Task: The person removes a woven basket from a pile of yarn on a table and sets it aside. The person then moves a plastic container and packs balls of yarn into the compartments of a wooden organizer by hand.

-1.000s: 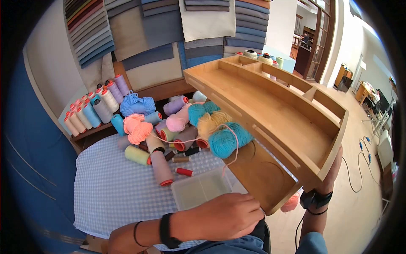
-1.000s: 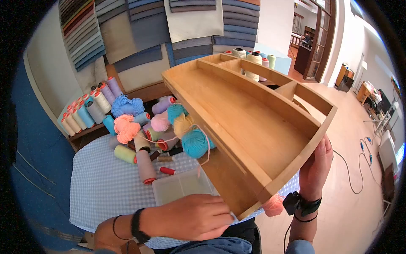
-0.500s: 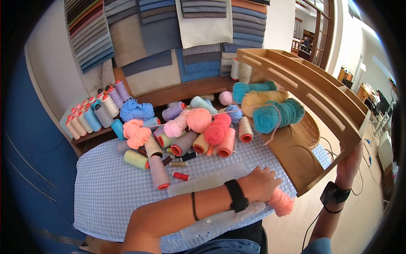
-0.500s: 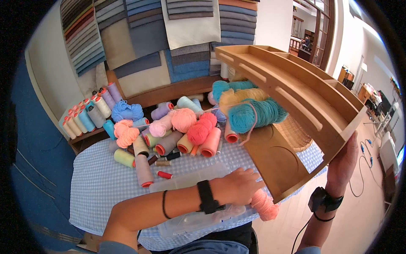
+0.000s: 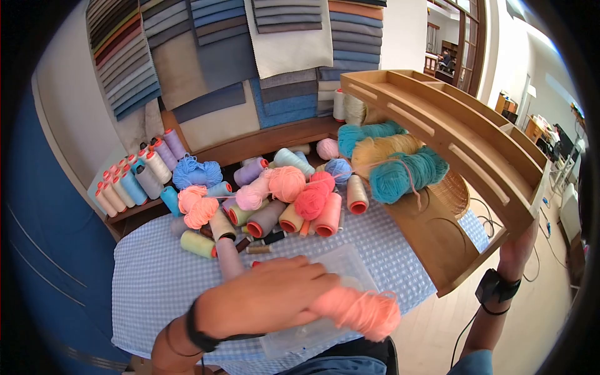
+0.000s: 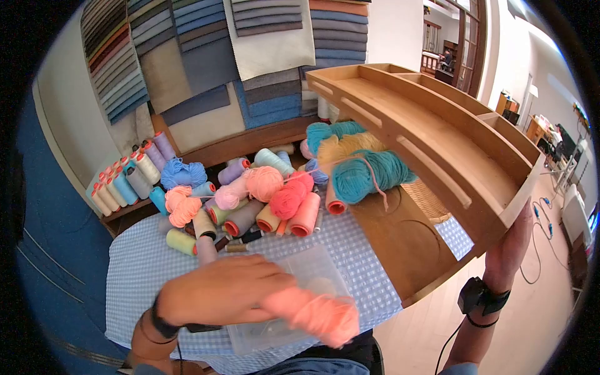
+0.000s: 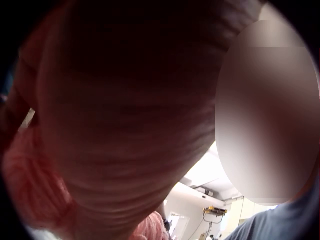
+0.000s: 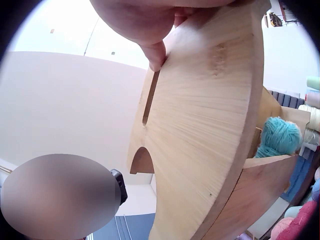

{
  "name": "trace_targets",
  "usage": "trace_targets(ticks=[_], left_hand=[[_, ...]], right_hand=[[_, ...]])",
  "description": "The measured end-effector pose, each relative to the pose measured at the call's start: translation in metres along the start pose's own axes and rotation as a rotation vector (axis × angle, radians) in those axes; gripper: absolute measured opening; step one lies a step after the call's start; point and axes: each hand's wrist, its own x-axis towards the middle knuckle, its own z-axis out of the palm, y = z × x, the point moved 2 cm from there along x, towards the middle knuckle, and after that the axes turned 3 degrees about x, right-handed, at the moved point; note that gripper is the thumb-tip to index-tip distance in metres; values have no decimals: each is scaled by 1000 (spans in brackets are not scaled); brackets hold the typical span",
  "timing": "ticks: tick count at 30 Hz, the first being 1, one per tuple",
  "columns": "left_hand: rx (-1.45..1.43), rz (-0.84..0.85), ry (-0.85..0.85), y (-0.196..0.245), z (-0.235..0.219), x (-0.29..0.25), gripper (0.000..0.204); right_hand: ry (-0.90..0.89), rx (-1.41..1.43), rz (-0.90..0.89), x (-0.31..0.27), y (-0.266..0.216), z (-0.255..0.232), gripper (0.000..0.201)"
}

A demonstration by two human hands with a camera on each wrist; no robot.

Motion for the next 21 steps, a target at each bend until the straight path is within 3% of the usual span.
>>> trace_targets(ticks=[3,5,6,8,10,11,12,14,16,20,21], left_hand=[[-91,-9,94,13,-25,-20,36],[8,-215,297,26,-35,-15,43],[10,-220,305,27,-30,-9,43],[106,-218,570,26,-19,8,45],[147,-206,559,29,-8,31,45],[191,-199,544,30,-4,39,45],[208,-231,545,28,0,45,45],[432,-307,599,25,5,49,43],[409,-326,627,21,3,41,41],[47,-250,801,-10,-18,-17,32],[-1,-371,800,-34,-23,-36,31]], right_hand=[[-45,32,12,-6,6,15,43],[-64,41,40,-8,11,23,43],[-72,46,68,-10,13,27,43],[-79,73,80,-16,17,36,42],[-117,-82,58,-23,23,35,42],[-116,-290,37,-25,21,37,43],[-61,-126,38,-32,23,51,44],[-112,-194,43,-37,16,70,44],[-133,-176,78,-39,17,66,45],[-151,-159,178,-44,27,48,45],[-66,-160,182,-46,27,45,46]])
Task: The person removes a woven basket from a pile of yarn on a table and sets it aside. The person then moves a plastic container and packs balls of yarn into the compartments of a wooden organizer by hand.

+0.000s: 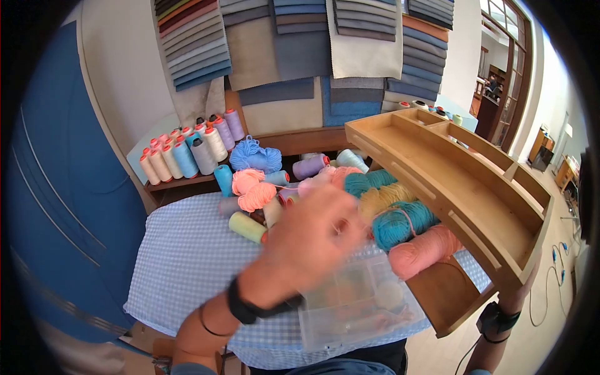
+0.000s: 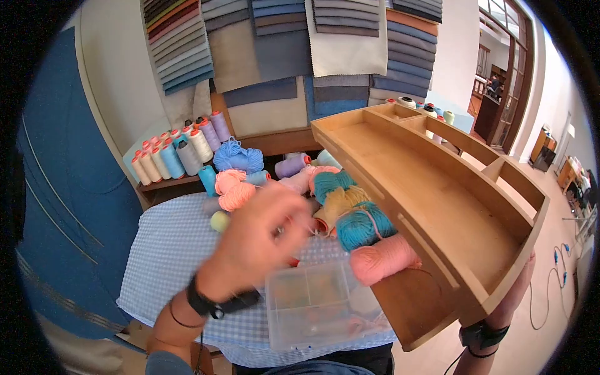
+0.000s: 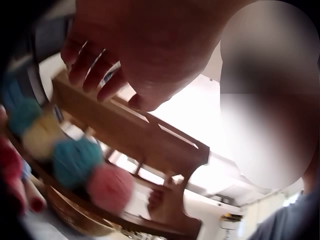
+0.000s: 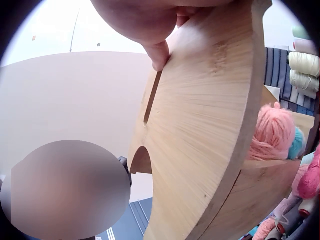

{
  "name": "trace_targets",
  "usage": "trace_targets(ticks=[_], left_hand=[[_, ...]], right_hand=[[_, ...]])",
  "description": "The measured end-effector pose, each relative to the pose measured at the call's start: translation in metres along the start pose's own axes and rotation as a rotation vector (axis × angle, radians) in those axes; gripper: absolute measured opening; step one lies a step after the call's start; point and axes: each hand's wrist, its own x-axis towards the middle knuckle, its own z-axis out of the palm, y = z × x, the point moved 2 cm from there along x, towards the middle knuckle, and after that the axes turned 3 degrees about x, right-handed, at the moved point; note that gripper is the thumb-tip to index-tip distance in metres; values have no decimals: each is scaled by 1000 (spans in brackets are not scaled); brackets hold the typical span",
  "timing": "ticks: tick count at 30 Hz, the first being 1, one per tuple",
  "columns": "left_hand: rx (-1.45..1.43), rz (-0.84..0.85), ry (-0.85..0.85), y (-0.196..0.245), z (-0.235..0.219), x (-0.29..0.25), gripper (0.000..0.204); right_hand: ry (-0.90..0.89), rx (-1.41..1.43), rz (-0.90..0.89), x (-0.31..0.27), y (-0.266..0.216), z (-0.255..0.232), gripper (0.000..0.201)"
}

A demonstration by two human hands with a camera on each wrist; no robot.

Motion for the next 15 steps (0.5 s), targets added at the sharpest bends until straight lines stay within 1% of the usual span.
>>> trace_targets(ticks=[1,2,3,5,6,8,9,11,12,14,15], left_hand=[[2,-123,-3,-32,-11,1,30],[104,-197,-22,-65,-21,2,29],[206,-272,-36,-99,-28,-1,30],[508,-172,-82,-164,-26,-15,37],[511,-173,-77,-172,-21,-18,37],[702,-425,-183,-182,-11,-24,44],[699,-423,-182,-180,-6,-24,44],[768,-478,-153,-179,2,-25,47],[765,-478,-155,-186,6,-25,47],[697,-435,-84,-200,6,-25,40],[697,-434,-83,-207,3,-28,40]], right_hand=[[85,5,8,-2,0,-3,47],[67,-7,10,2,7,-20,47],[63,-6,9,4,4,-19,47],[-43,-93,-59,11,-5,-13,46],[-47,-91,-63,13,-4,-12,46],[-81,175,-20,17,0,-11,44],[-80,172,-22,17,-1,-10,44],[-93,200,-43,15,-5,-6,44],[-93,197,-42,13,-7,-3,44],[-60,171,-53,12,-11,2,44],[-59,172,-54,12,-10,0,44]])
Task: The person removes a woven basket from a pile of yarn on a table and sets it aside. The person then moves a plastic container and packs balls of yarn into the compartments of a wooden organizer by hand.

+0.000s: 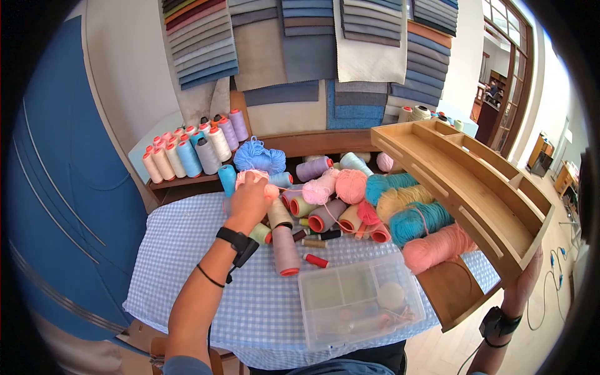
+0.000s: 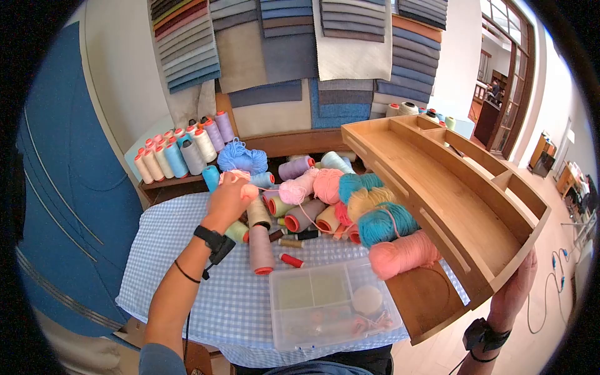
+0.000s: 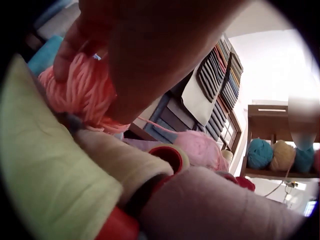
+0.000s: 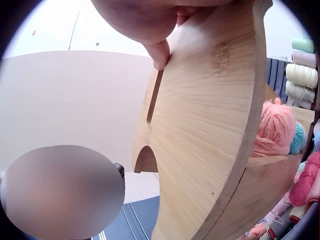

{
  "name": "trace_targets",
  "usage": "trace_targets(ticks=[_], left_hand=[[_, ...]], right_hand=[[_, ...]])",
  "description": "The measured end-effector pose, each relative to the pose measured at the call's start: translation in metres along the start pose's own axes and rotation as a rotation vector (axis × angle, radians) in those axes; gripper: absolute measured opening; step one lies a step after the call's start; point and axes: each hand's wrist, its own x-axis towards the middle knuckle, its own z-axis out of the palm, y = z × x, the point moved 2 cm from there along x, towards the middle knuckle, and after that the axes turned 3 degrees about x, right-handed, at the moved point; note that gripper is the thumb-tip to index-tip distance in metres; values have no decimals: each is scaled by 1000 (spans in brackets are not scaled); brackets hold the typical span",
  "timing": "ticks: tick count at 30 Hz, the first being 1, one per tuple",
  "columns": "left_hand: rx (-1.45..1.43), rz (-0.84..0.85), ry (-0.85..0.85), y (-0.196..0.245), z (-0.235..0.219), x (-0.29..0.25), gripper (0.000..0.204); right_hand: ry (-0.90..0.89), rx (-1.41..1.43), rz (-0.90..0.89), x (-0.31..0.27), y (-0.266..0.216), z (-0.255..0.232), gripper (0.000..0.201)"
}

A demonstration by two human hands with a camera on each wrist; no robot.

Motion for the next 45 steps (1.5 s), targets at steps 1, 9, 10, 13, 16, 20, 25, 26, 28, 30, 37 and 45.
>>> trace_targets(ticks=[1,9,10,13,16,20,25,26,28,30,37,45], left_hand=[[-87,28,98,-6,-5,-1,36],[-702,303,278,37,-145,-65,29],[-718,389,258,52,-161,-77,30],[-886,659,93,99,-177,-105,50],[-999,900,-59,146,-164,-117,40],[-1038,1035,5,195,-147,-118,41],[-990,1106,-80,216,-142,-121,38],[-991,1108,-79,214,-143,-120,38],[-741,1042,46,203,-144,-118,36],[-648,996,73,194,-143,-111,37],[-389,842,153,174,-140,-102,41],[-873,931,137,175,-143,-137,34]], right_hand=[[-3,-18,-2,0,2,-6,44],[-9,1,60,2,4,-1,35],[28,-44,38,2,0,13,35],[-42,-12,30,4,0,28,35],[-48,-33,-6,2,0,44,38],[-54,-3,8,-1,-3,56,38],[-59,127,38,-9,-1,57,31],[-58,125,36,-8,-2,57,31],[21,190,131,-10,1,56,29],[3,194,128,-8,7,55,31],[-107,102,74,3,21,76,45],[-132,177,71,17,52,77,42]])
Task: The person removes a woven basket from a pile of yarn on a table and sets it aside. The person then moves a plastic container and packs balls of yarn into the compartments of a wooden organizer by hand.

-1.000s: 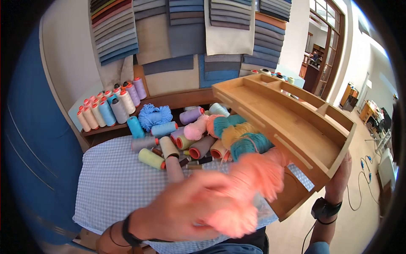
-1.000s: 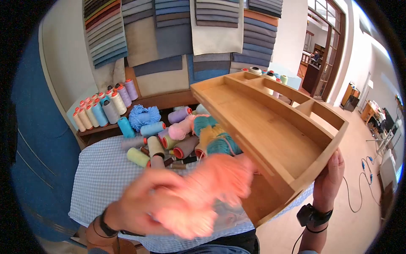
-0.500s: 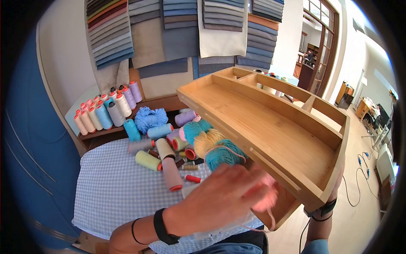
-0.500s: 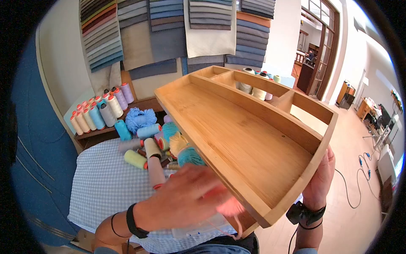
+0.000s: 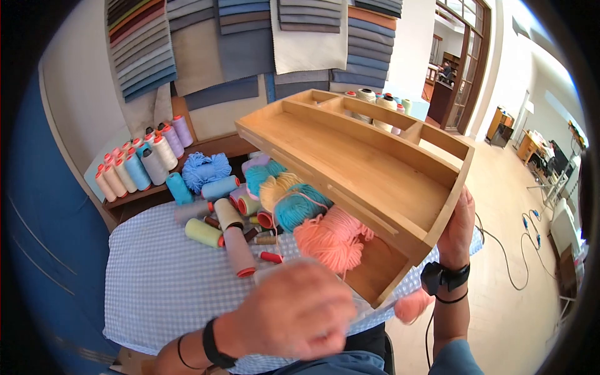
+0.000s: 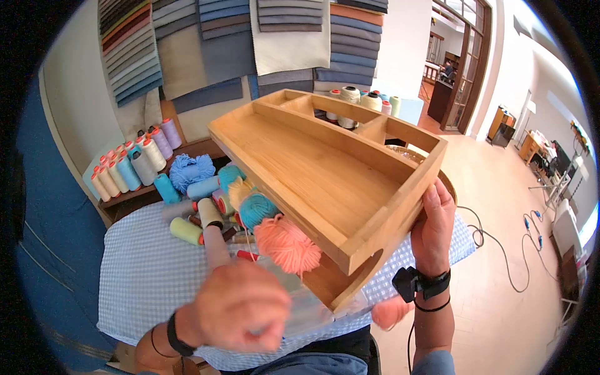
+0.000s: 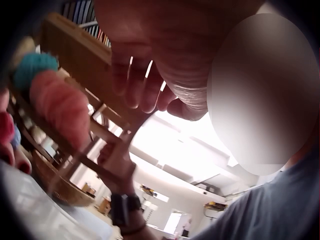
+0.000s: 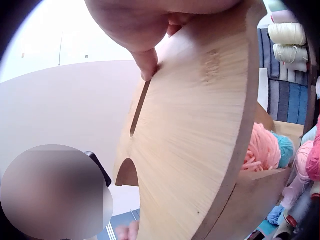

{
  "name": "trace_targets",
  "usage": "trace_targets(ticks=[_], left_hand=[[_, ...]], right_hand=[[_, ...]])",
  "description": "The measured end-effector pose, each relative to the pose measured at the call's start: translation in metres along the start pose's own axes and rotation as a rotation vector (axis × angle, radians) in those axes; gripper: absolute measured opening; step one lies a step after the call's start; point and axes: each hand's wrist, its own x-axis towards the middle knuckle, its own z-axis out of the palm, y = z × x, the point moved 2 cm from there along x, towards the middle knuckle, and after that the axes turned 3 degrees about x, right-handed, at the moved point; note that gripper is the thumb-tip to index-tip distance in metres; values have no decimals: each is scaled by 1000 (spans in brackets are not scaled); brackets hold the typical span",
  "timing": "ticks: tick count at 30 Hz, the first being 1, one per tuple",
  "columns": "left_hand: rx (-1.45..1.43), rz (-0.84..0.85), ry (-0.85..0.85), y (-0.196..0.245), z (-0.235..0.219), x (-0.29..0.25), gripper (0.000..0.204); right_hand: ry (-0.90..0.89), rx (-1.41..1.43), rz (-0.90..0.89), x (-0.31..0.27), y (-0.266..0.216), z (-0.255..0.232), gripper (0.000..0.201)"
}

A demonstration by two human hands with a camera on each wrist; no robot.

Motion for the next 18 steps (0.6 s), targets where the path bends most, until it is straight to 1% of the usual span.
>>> trace_targets(ticks=[1,3,4,6,7,9,10,11,13,14,15,16,17,18], left_hand=[[-153,23,-46,8,9,0,30],[-340,87,-56,28,35,22,17],[-348,86,-58,31,50,23,17],[-154,131,-379,32,87,16,21],[-156,119,-393,30,88,16,21],[-145,45,-353,19,81,16,16],[-192,-16,-364,14,69,15,19],[-196,-18,-368,12,59,12,19],[-235,-116,-416,5,35,0,16],[-222,-123,-417,1,20,-6,16],[-270,-197,-401,-4,4,-14,13],[-323,-271,-385,-10,-12,-24,12],[-349,-335,-300,-18,-31,-35,16],[-370,-399,-212,-26,-52,-48,19]], right_hand=[[-3,22,-1,2,2,0,42],[-5,32,-9,9,9,-2,40],[-2,46,-50,12,16,-4,39],[6,46,-135,16,25,2,37],[-1,98,-155,17,32,10,37],[-35,163,-135,16,39,27,38],[-70,169,-119,18,41,27,39],[-65,169,-115,20,40,25,39],[-72,174,-65,25,41,29,39],[-49,172,-19,24,45,28,39],[-86,205,9,24,50,24,41],[-116,252,2,23,51,26,41],[-144,298,-3,22,53,28,42],[-119,276,44,23,58,27,43]])
